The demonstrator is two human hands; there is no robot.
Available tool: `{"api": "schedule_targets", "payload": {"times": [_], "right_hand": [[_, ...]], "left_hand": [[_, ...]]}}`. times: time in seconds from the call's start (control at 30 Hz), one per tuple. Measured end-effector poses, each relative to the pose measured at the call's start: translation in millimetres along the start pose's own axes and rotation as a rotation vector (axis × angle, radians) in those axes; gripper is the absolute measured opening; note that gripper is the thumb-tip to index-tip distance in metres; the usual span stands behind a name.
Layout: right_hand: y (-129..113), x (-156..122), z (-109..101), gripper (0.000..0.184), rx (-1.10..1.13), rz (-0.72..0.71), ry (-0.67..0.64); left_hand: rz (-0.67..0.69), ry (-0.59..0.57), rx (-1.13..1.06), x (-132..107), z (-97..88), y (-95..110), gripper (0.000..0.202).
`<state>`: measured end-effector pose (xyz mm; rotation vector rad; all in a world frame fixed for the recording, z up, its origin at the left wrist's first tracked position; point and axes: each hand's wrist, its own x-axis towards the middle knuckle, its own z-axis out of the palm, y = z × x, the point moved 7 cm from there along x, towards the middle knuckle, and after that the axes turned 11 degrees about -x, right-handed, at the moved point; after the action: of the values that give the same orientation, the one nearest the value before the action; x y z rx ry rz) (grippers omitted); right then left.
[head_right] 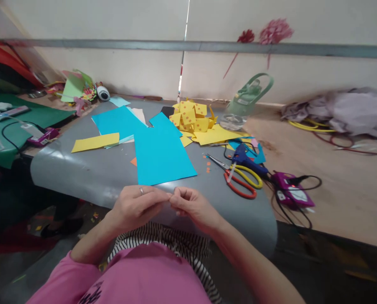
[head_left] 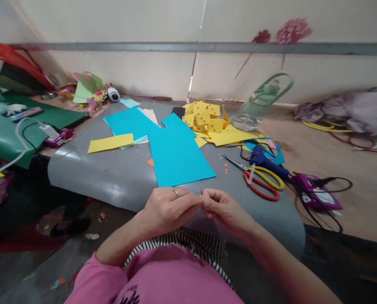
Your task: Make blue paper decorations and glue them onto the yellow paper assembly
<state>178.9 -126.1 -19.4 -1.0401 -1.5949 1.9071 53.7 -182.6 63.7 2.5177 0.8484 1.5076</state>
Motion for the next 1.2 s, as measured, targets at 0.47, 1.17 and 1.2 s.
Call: {"api": "schedule_targets", "payload": {"times": [0.47, 1.17, 1.2], "right_hand": [[2.8, 18.9, -6.0, 0.059, -0.061, 0.025, -0.142], [-24.3, 27.0, -33.1, 0.034, -0.137, -0.118, 0.109], [-26.1, 28.0, -33.5, 0.032, -0.173, -0.123, 0.107]], "left_hand": [[-0.104, -0.114, -0.095, -1.4, 6.7, -18.4, 0.013], [-0.452, -0.007, -0.177, 10.5, 8.3, -66.6, 0.027], [-0.458, -0.026, -0.152, 9.2, 10.7, -69.2, 0.03]]}}
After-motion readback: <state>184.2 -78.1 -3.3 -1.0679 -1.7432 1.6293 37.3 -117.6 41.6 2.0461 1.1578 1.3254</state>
